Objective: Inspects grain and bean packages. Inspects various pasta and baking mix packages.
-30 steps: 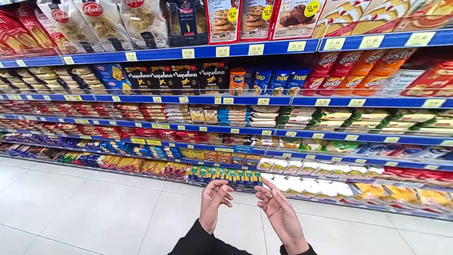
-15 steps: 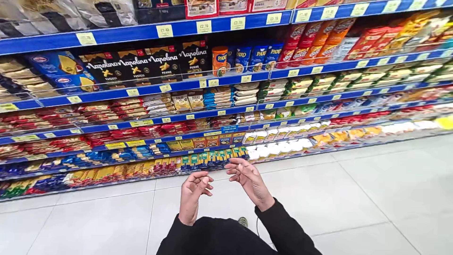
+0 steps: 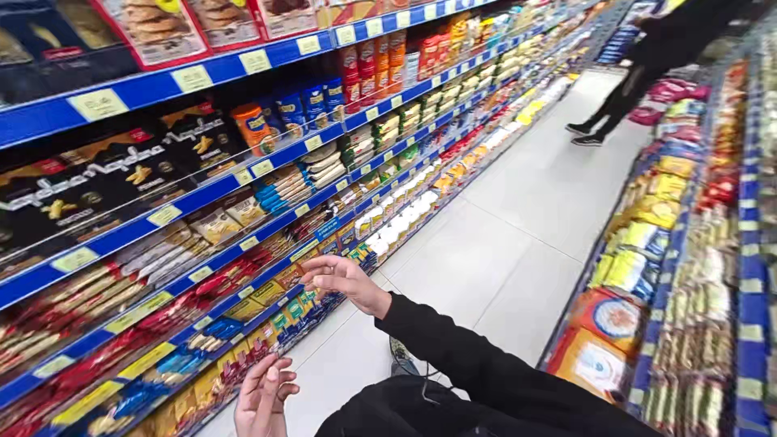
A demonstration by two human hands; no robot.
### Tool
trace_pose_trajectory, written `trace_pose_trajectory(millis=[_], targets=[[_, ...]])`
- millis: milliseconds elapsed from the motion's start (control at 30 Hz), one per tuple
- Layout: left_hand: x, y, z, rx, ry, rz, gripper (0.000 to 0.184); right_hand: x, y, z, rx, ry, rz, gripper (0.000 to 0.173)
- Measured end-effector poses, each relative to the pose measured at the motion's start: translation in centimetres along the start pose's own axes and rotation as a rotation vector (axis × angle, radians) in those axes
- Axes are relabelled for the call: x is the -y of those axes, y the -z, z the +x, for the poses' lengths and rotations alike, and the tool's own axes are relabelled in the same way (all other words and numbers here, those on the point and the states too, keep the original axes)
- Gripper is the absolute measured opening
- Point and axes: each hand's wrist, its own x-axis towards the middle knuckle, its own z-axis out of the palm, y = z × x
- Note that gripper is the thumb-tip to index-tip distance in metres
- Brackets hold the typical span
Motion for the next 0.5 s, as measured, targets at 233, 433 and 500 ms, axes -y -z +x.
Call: trace_pose_trajectory(millis=[233,433,500], targets=[[0.2,0.3,2.6,0.044,0.001,-0.020,0.022,6.7,0.9,10.2,0.029,0.208,-0.341,0.050],[-0.9,-0.7,5.0,-0.132,-0.095,-0.015,0.026,15.3,1.5,22.4,0.000,0.467,-0.724,0.058],[-1.1,-0.9,5.7,-0.184,-0.131,-0.048,0.031,18.4,1.0,27.3,-0.022,0.568,-0.797,0.063]])
